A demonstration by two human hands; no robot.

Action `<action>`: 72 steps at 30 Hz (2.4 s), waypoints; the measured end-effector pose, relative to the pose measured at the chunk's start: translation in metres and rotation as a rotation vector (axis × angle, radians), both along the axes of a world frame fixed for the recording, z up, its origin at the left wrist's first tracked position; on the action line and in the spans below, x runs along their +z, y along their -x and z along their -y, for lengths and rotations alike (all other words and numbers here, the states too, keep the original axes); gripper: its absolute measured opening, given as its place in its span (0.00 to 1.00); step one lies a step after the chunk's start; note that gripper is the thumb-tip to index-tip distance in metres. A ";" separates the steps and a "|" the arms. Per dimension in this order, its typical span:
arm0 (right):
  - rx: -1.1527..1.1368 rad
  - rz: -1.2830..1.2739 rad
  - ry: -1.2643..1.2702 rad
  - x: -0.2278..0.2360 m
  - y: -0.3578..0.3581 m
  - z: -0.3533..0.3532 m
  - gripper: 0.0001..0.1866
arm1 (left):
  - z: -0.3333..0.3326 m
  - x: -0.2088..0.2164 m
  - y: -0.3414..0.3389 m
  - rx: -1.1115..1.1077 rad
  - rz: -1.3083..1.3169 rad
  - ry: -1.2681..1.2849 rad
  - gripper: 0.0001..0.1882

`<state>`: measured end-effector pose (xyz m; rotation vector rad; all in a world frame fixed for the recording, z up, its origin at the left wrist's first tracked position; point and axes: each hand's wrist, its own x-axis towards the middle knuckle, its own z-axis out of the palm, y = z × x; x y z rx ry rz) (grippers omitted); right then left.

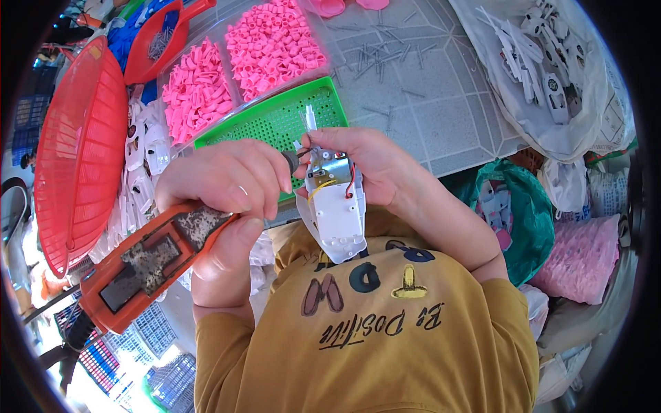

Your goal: Assembling a toy walkie-talkie by inserting internal components and applying glue.

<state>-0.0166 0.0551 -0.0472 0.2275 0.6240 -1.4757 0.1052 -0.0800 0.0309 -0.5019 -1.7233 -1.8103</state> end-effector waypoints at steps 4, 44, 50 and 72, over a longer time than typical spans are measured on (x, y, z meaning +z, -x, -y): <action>0.000 0.011 0.026 -0.004 0.000 0.000 0.11 | 0.001 -0.001 -0.001 -0.013 -0.003 -0.004 0.14; -0.055 -0.214 -0.038 0.016 -0.007 -0.006 0.21 | 0.000 0.003 0.012 0.011 0.028 -0.126 0.13; -0.171 -0.272 0.071 0.021 0.016 -0.041 0.32 | 0.017 0.012 0.018 -0.606 -0.040 -0.135 0.23; -0.617 -0.596 0.136 0.021 0.049 -0.085 0.30 | -0.092 -0.022 0.090 0.288 0.467 0.516 0.06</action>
